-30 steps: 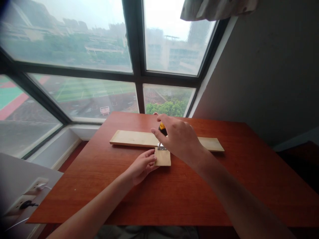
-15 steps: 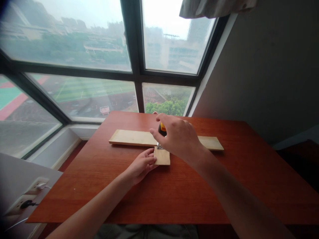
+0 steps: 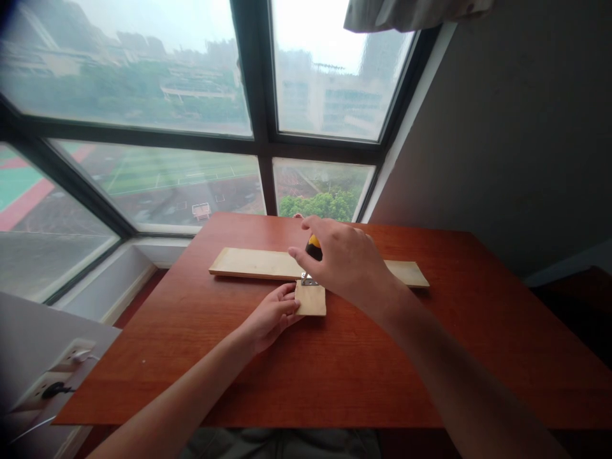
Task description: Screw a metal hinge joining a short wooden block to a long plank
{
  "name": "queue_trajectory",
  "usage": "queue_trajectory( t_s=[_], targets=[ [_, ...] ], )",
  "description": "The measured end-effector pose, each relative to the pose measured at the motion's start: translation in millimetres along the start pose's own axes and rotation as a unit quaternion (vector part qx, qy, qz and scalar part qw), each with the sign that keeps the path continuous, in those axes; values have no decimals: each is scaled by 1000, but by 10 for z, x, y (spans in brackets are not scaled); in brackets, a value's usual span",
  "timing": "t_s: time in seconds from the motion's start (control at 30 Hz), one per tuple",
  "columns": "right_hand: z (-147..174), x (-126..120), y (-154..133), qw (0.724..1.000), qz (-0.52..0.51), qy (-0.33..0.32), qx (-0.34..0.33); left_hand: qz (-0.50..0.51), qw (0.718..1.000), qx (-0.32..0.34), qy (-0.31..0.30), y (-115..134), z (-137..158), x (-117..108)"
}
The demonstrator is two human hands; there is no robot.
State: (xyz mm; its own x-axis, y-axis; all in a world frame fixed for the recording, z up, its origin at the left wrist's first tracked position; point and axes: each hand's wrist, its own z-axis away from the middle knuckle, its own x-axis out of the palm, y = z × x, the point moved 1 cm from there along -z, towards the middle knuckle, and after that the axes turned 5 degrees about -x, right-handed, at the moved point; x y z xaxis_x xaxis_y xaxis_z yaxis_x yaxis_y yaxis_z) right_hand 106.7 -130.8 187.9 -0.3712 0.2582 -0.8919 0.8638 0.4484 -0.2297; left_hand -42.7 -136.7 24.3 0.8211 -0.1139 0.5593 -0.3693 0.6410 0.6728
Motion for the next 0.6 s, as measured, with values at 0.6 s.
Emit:
queue_trajectory(
  t_s=[0.6],
  targets=[
    [2, -43, -7, 1000, 5, -10, 10, -4, 1000, -5, -8, -1, -3, 0]
  ],
)
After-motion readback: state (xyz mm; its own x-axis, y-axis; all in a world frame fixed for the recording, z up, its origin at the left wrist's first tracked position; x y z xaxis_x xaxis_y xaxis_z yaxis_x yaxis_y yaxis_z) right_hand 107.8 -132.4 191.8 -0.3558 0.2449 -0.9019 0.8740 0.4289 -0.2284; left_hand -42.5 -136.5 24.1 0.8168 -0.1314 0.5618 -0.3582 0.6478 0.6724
